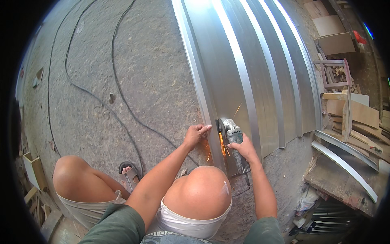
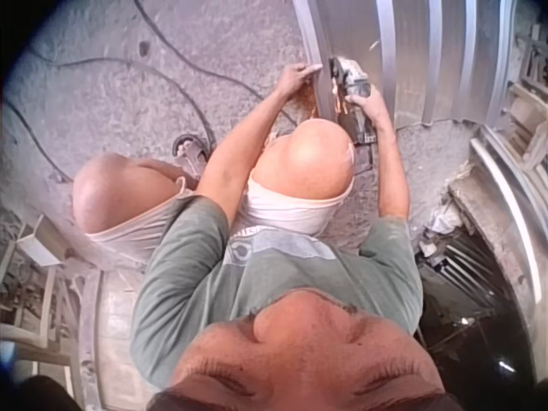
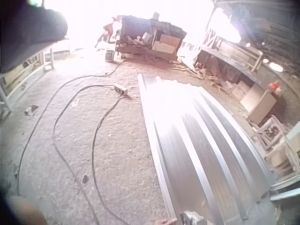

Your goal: The person uses an angle grinder to cut a strip off the edge of a corrugated metal sheet while holding the sheet down by hand.

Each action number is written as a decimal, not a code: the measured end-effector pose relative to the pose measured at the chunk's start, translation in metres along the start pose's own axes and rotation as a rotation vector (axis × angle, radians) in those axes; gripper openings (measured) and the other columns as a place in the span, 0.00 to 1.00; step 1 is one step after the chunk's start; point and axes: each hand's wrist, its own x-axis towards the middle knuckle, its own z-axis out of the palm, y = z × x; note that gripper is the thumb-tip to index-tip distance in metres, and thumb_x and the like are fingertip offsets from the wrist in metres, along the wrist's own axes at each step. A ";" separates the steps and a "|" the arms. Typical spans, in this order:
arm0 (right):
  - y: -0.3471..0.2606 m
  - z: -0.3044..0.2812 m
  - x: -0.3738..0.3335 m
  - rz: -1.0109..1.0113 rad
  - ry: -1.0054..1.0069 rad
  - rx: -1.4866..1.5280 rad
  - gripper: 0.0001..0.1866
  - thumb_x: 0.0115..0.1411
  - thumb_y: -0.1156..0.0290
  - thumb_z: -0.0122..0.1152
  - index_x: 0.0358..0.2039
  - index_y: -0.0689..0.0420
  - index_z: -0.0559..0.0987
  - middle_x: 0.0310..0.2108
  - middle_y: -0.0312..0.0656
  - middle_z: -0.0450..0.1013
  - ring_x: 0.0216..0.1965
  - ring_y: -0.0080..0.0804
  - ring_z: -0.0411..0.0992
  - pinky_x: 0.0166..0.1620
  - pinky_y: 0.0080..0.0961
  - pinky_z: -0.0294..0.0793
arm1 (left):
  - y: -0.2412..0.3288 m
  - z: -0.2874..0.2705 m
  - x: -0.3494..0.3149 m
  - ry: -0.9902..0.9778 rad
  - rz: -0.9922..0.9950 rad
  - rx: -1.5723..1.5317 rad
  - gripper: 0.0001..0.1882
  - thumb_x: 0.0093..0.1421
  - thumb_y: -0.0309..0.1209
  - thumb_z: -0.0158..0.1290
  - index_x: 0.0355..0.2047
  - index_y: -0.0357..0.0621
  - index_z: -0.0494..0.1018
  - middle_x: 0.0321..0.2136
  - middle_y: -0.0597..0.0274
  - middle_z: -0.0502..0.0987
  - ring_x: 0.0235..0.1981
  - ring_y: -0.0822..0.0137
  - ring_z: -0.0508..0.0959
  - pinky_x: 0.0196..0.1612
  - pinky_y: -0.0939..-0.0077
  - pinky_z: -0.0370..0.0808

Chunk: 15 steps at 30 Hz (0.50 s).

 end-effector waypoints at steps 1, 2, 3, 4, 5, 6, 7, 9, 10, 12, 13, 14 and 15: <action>0.000 0.000 0.001 -0.029 0.009 -0.032 0.35 0.44 0.69 0.76 0.53 0.66 0.74 0.44 0.46 0.78 0.44 0.34 0.77 0.51 0.31 0.76 | 0.001 0.000 0.001 -0.004 0.005 0.000 0.21 0.63 0.48 0.64 0.27 0.41 0.81 0.21 0.70 0.76 0.25 0.77 0.75 0.32 0.78 0.73; -0.001 0.000 0.002 -0.017 0.009 -0.019 0.35 0.44 0.69 0.76 0.53 0.66 0.74 0.44 0.46 0.78 0.44 0.34 0.77 0.51 0.30 0.76 | 0.001 0.000 0.000 0.002 0.001 0.019 0.21 0.63 0.48 0.64 0.26 0.41 0.81 0.21 0.70 0.76 0.25 0.77 0.75 0.31 0.78 0.72; -0.001 0.000 0.003 -0.004 0.009 -0.005 0.35 0.44 0.69 0.76 0.53 0.66 0.74 0.44 0.46 0.78 0.44 0.34 0.77 0.51 0.30 0.76 | 0.001 0.000 0.000 0.009 -0.002 0.039 0.21 0.63 0.48 0.64 0.26 0.41 0.80 0.21 0.70 0.76 0.24 0.77 0.74 0.31 0.78 0.72; -0.001 0.000 0.003 0.008 0.009 0.008 0.35 0.44 0.69 0.76 0.53 0.66 0.74 0.44 0.46 0.78 0.45 0.34 0.77 0.51 0.30 0.76 | 0.002 0.000 0.000 0.016 -0.005 0.057 0.21 0.63 0.48 0.64 0.25 0.42 0.80 0.21 0.70 0.76 0.24 0.77 0.74 0.30 0.78 0.71; -0.002 0.000 0.004 0.000 0.011 0.004 0.35 0.44 0.69 0.76 0.53 0.66 0.74 0.44 0.46 0.78 0.45 0.34 0.77 0.51 0.30 0.76 | 0.003 0.000 0.000 0.020 -0.011 0.085 0.22 0.63 0.48 0.64 0.25 0.42 0.80 0.21 0.71 0.75 0.24 0.77 0.73 0.30 0.78 0.71; -0.002 0.000 0.005 -0.008 0.013 0.000 0.35 0.44 0.69 0.76 0.53 0.66 0.74 0.44 0.46 0.78 0.45 0.34 0.77 0.51 0.30 0.76 | 0.003 0.000 0.000 0.025 -0.016 0.113 0.22 0.63 0.48 0.64 0.24 0.42 0.79 0.20 0.71 0.75 0.24 0.77 0.73 0.30 0.79 0.70; -0.004 0.000 0.005 -0.018 0.013 -0.004 0.35 0.44 0.69 0.76 0.53 0.66 0.74 0.45 0.47 0.78 0.45 0.34 0.77 0.51 0.30 0.76 | 0.002 -0.002 0.001 0.032 -0.020 0.142 0.22 0.63 0.49 0.64 0.24 0.42 0.79 0.20 0.71 0.75 0.24 0.77 0.73 0.29 0.79 0.69; -0.006 0.002 0.007 -0.005 0.001 -0.004 0.35 0.44 0.68 0.76 0.53 0.67 0.74 0.45 0.47 0.78 0.45 0.34 0.77 0.51 0.30 0.76 | -0.002 -0.004 0.003 0.034 -0.007 0.131 0.23 0.63 0.49 0.65 0.23 0.42 0.78 0.20 0.71 0.75 0.23 0.77 0.72 0.29 0.79 0.69; -0.006 0.001 0.008 0.003 -0.001 -0.005 0.35 0.44 0.68 0.76 0.54 0.67 0.74 0.45 0.47 0.78 0.45 0.34 0.77 0.51 0.30 0.76 | -0.002 -0.003 0.003 0.029 0.000 0.125 0.23 0.62 0.49 0.65 0.23 0.42 0.78 0.20 0.71 0.74 0.23 0.77 0.72 0.29 0.79 0.68; 0.000 -0.002 0.013 0.009 -0.008 -0.002 0.36 0.44 0.68 0.76 0.54 0.67 0.74 0.46 0.48 0.78 0.45 0.35 0.77 0.51 0.31 0.76 | -0.001 -0.002 0.003 0.023 0.000 0.119 0.23 0.62 0.49 0.65 0.22 0.42 0.78 0.20 0.71 0.74 0.23 0.77 0.72 0.29 0.79 0.69; -0.002 -0.001 0.014 0.011 -0.015 0.000 0.37 0.44 0.68 0.76 0.54 0.68 0.74 0.46 0.49 0.78 0.45 0.35 0.77 0.51 0.31 0.76 | -0.001 -0.002 0.003 0.023 0.000 0.117 0.23 0.62 0.49 0.65 0.22 0.42 0.77 0.20 0.71 0.74 0.23 0.77 0.72 0.29 0.78 0.69; -0.003 0.000 0.014 0.012 -0.010 0.010 0.37 0.44 0.68 0.76 0.55 0.68 0.73 0.46 0.49 0.78 0.46 0.36 0.77 0.51 0.31 0.76 | 0.000 -0.002 0.002 0.026 -0.002 0.110 0.23 0.62 0.49 0.65 0.23 0.42 0.78 0.20 0.71 0.74 0.23 0.77 0.72 0.29 0.78 0.69; -0.004 0.001 0.014 0.013 -0.004 0.021 0.38 0.44 0.68 0.76 0.55 0.68 0.73 0.46 0.49 0.78 0.46 0.36 0.77 0.51 0.31 0.76 | 0.000 -0.002 0.001 0.028 -0.004 0.102 0.23 0.62 0.49 0.65 0.23 0.42 0.78 0.20 0.71 0.74 0.23 0.77 0.72 0.29 0.78 0.69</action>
